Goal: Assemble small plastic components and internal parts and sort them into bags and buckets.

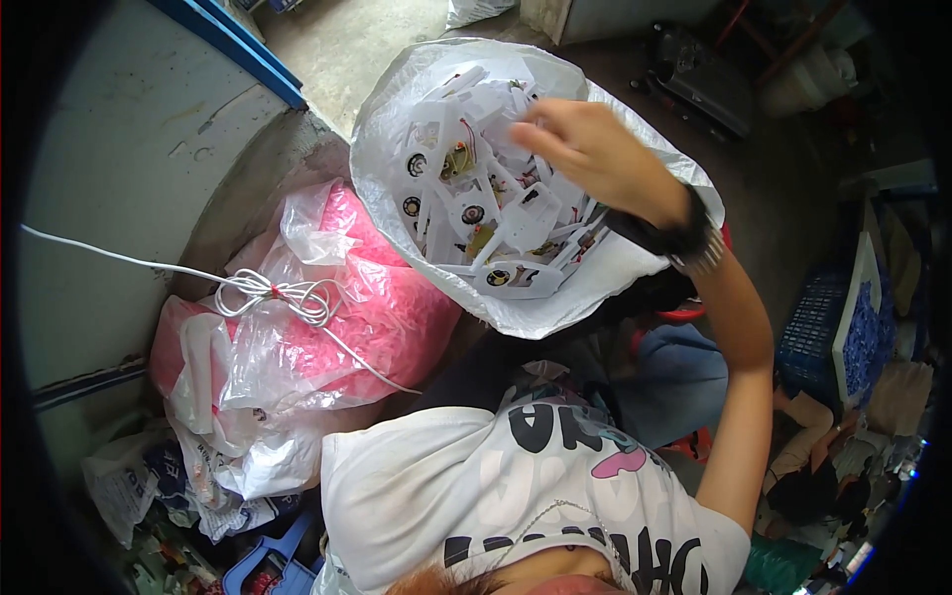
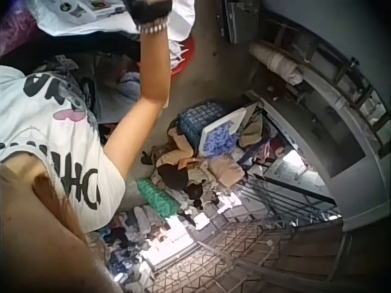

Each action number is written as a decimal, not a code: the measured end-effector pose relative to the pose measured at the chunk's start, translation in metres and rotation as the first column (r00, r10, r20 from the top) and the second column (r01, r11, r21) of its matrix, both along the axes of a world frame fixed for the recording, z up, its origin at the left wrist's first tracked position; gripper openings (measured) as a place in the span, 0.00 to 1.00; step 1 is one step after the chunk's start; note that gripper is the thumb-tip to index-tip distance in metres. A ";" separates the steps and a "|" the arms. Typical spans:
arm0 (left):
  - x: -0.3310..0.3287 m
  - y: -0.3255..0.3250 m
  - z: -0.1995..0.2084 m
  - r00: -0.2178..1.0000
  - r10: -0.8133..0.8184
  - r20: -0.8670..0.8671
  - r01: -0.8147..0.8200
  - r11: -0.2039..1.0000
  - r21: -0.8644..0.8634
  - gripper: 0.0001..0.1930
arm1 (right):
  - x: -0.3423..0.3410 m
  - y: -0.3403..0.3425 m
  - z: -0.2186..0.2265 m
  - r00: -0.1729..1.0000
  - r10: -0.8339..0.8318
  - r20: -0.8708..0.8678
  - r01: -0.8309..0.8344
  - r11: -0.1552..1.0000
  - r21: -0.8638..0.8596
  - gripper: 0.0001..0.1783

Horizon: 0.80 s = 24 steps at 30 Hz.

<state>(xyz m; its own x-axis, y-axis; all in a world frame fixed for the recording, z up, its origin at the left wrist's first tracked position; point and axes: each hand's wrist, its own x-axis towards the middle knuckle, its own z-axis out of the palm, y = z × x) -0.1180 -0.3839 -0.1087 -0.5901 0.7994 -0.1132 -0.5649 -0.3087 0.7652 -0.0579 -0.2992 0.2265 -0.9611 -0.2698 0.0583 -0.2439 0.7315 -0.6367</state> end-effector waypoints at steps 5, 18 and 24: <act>-0.007 -0.009 0.014 1.000 -0.022 0.018 0.020 0.997 0.068 0.36 | -0.079 -0.048 -0.066 0.985 -0.036 0.168 0.031 0.999 0.033 0.53; -0.001 0.010 0.000 0.984 -0.142 0.111 0.103 0.949 0.299 0.36 | -0.069 -0.021 -0.057 0.968 -0.160 0.195 0.238 0.832 -0.501 0.25; 0.007 0.052 0.017 0.962 -0.245 0.118 0.175 0.891 0.418 0.37 | -0.010 0.036 -0.008 0.967 -0.235 0.098 0.240 0.713 -0.659 0.23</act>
<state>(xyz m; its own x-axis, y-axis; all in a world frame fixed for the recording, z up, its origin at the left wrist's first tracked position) -0.1114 -0.3322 -0.0913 -0.4042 0.9000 0.1630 -0.7565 -0.4291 0.4935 -0.0674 -0.2629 0.2187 -0.9893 0.0720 0.1271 -0.1145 0.1583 -0.9807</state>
